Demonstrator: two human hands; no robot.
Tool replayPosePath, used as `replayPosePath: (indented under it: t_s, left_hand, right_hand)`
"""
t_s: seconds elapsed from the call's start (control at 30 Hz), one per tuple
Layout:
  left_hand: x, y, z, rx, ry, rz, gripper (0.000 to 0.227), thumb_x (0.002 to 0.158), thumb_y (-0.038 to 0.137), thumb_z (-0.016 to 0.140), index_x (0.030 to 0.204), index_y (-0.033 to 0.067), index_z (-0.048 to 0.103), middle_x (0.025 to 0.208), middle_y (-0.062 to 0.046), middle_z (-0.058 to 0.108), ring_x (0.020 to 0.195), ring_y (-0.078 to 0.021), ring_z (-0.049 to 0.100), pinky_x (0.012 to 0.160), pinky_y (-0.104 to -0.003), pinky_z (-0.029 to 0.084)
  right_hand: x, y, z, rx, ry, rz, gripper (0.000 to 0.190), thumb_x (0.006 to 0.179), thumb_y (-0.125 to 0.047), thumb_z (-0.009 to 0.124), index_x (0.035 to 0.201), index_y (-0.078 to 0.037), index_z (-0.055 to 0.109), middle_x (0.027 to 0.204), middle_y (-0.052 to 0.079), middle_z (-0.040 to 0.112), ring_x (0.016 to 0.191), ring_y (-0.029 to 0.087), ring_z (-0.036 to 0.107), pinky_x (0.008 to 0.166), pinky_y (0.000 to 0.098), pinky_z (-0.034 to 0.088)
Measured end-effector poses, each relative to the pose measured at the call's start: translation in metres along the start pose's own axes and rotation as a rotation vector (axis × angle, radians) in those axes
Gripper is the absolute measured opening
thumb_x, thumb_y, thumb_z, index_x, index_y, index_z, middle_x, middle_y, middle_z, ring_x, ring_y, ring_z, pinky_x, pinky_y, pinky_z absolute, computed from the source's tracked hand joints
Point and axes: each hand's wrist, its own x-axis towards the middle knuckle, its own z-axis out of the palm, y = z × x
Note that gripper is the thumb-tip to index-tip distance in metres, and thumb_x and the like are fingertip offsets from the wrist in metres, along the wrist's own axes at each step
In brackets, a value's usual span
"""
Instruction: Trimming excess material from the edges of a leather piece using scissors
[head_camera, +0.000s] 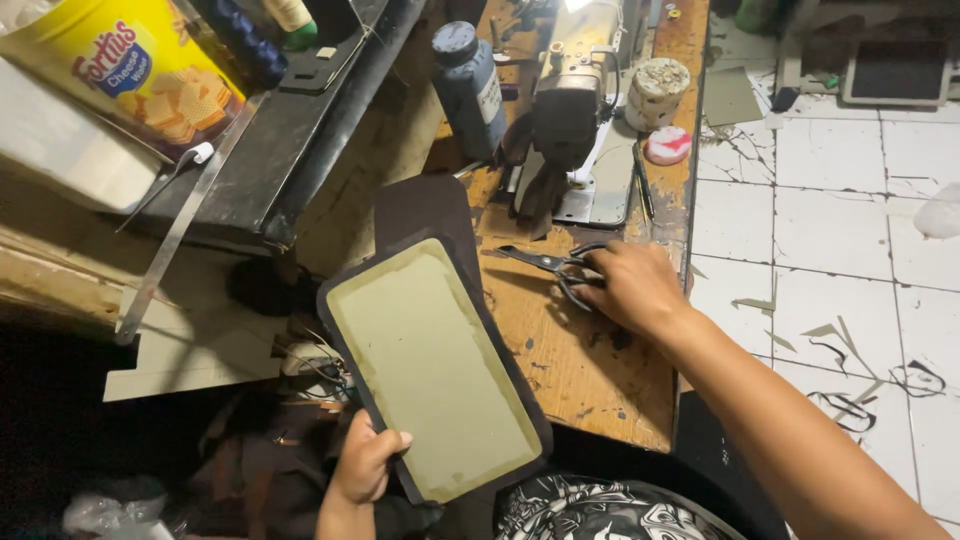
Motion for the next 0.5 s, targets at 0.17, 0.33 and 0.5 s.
replayPosePath:
  t_s: [0.17, 0.33, 0.5]
  left_hand:
    - [-0.011, -0.035, 0.010, -0.086, 0.034, -0.036, 0.041, 0.065, -0.008, 0.065, 0.105, -0.0131, 0.073, 0.101, -0.022, 0.080, 0.087, -0.0318, 0.074, 0.079, -0.044, 0.058]
    - [-0.015, -0.035, 0.032, -0.066, 0.047, -0.099, 0.043, 0.065, -0.008, 0.065, 0.107, -0.0144, 0.074, 0.105, -0.021, 0.080, 0.093, -0.0318, 0.073, 0.083, -0.045, 0.057]
    - [-0.004, -0.045, 0.057, -0.076, 0.117, -0.222, 0.041, 0.067, -0.010, 0.063, 0.107, -0.0128, 0.071, 0.103, -0.024, 0.079, 0.090, -0.0331, 0.073, 0.082, -0.044, 0.057]
  right_hand:
    - [0.039, -0.001, 0.015, 0.040, -0.009, -0.001, 0.041, 0.090, -0.057, 0.066, 0.104, -0.018, 0.071, 0.095, 0.005, 0.069, 0.095, 0.031, 0.067, 0.085, 0.0465, 0.041]
    - [0.037, 0.017, -0.014, 0.040, -0.189, 0.072, 0.044, 0.089, -0.056, 0.074, 0.116, -0.021, 0.073, 0.096, 0.000, 0.070, 0.097, 0.021, 0.065, 0.103, 0.0401, 0.042]
    - [0.002, 0.071, -0.026, 0.319, -0.096, 0.177, 0.052, 0.085, -0.049, 0.073, 0.128, -0.019, 0.073, 0.122, 0.006, 0.071, 0.114, 0.031, 0.065, 0.099, 0.0455, 0.042]
